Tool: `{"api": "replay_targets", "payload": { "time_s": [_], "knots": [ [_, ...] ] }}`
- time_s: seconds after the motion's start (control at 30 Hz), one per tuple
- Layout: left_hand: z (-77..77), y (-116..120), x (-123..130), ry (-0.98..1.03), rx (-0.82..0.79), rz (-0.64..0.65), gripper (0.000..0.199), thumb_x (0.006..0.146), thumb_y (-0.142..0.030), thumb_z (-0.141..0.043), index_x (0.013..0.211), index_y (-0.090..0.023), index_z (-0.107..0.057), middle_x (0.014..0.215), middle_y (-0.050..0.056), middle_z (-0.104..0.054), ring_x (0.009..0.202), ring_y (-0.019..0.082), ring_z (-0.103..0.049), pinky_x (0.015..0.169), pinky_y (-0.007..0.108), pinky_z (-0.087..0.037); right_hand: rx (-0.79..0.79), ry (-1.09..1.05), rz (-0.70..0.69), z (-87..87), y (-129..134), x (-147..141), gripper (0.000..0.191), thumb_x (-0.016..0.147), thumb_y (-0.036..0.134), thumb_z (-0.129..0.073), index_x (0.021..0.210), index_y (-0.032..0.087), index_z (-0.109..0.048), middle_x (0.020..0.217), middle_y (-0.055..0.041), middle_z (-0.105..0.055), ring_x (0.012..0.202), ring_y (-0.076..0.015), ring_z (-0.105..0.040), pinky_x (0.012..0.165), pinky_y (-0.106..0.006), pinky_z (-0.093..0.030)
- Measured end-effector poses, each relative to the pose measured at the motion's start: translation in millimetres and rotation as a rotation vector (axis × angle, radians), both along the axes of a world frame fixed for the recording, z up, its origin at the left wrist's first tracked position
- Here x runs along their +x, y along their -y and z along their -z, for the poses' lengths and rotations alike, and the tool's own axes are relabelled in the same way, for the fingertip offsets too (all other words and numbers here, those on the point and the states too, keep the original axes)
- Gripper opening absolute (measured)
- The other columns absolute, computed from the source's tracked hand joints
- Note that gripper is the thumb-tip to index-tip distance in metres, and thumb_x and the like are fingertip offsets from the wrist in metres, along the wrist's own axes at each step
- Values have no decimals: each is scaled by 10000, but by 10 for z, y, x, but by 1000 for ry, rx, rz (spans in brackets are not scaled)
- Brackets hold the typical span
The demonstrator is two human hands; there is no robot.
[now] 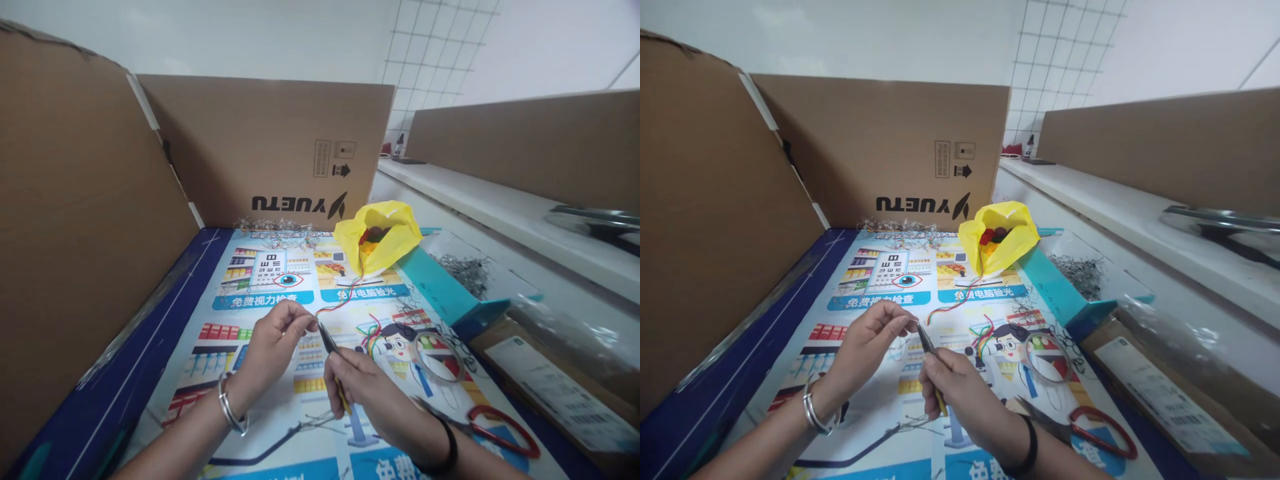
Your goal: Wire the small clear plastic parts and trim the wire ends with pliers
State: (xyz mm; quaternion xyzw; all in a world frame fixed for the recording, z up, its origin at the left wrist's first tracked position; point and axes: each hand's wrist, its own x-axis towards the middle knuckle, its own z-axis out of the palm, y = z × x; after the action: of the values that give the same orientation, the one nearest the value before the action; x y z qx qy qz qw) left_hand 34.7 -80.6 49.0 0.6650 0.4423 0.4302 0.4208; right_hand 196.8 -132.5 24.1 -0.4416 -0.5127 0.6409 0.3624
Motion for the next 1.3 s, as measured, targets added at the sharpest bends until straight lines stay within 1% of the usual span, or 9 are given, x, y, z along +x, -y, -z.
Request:
{"api": "replay_targets", "payload": {
  "time_s": [0.37, 0.53, 0.7, 0.8, 0.93, 1.0, 1.07, 1.2, 1.3],
  "knots": [
    [59, 26, 15, -49, 52, -15, 178, 834, -334, -489, 829, -182, -581, 805, 24, -656, 749, 136, -610, 701, 267, -475, -7, -6, 12, 105, 5, 15, 411, 850, 528, -392, 681, 161, -462, 492, 51, -447, 393, -57, -406, 397, -180, -281],
    [37, 47, 12, -158, 129, -13, 148, 843, -295, -480, 824, -197, -590, 806, 3, -652, 768, 127, -602, 716, 256, -462, -13, -9, 18, 77, 15, 14, 405, 855, 519, -381, 680, 162, -456, 467, 54, -441, 365, -54, -392, 379, -179, -248],
    [34, 38, 21, -165, 143, 26, 149, 847, -278, -471, 864, -209, -602, 821, 1, -659, 778, 130, -600, 728, 252, -460, -26, 36, 31, 44, 28, 13, 423, 829, 550, -392, 656, 167, -442, 446, 58, -429, 341, -50, -363, 363, -178, -246],
    [52, 12, 16, -186, 200, 49, 169, 854, -273, -457, 861, -214, -615, 862, 14, -655, 812, 140, -590, 753, 260, -451, -32, 83, 29, 56, 25, 14, 439, 816, 572, -386, 650, 169, -441, 442, 60, -425, 327, -48, -358, 345, -175, -237],
    [66, -18, -15, -294, 332, 55, 181, 870, -238, -415, 789, -202, -574, 776, 17, -616, 737, 136, -557, 684, 251, -428, -34, 203, 23, 83, 9, 26, 453, 797, 605, -382, 632, 184, -409, 433, 73, -375, 336, -50, -336, 337, -178, -232],
    [50, -25, -37, -352, 405, 75, 169, 871, -223, -406, 783, -196, -549, 757, 20, -593, 719, 136, -537, 665, 249, -410, 16, 257, 5, 88, -6, 54, 443, 808, 598, -371, 627, 193, -377, 458, 70, -361, 373, -54, -333, 360, -182, -243],
    [15, -29, -56, -394, 437, 115, 172, 874, -219, -396, 771, -190, -530, 744, 21, -576, 708, 136, -523, 651, 247, -395, 141, 350, -22, 77, -25, 104, 426, 833, 562, -356, 619, 194, -352, 504, 56, -365, 437, -62, -340, 409, -189, -259],
    [-70, -38, -71, -444, 372, 183, 199, 883, -235, -379, 739, -186, -507, 711, 9, -554, 667, 127, -503, 612, 239, -370, 444, 725, -17, 15, -54, 216, 354, 868, 442, -363, 624, 185, -375, 562, 31, -408, 527, -89, -360, 489, -216, -232],
    [-81, -40, -64, -443, 316, 195, 202, 882, -245, -385, 731, -183, -504, 699, -2, -545, 654, 120, -497, 604, 236, -366, 546, 872, 1, -9, -61, 247, 293, 873, 386, -369, 670, 183, -424, 615, 8, -479, 560, -106, -394, 517, -230, -229]
  ]
}}
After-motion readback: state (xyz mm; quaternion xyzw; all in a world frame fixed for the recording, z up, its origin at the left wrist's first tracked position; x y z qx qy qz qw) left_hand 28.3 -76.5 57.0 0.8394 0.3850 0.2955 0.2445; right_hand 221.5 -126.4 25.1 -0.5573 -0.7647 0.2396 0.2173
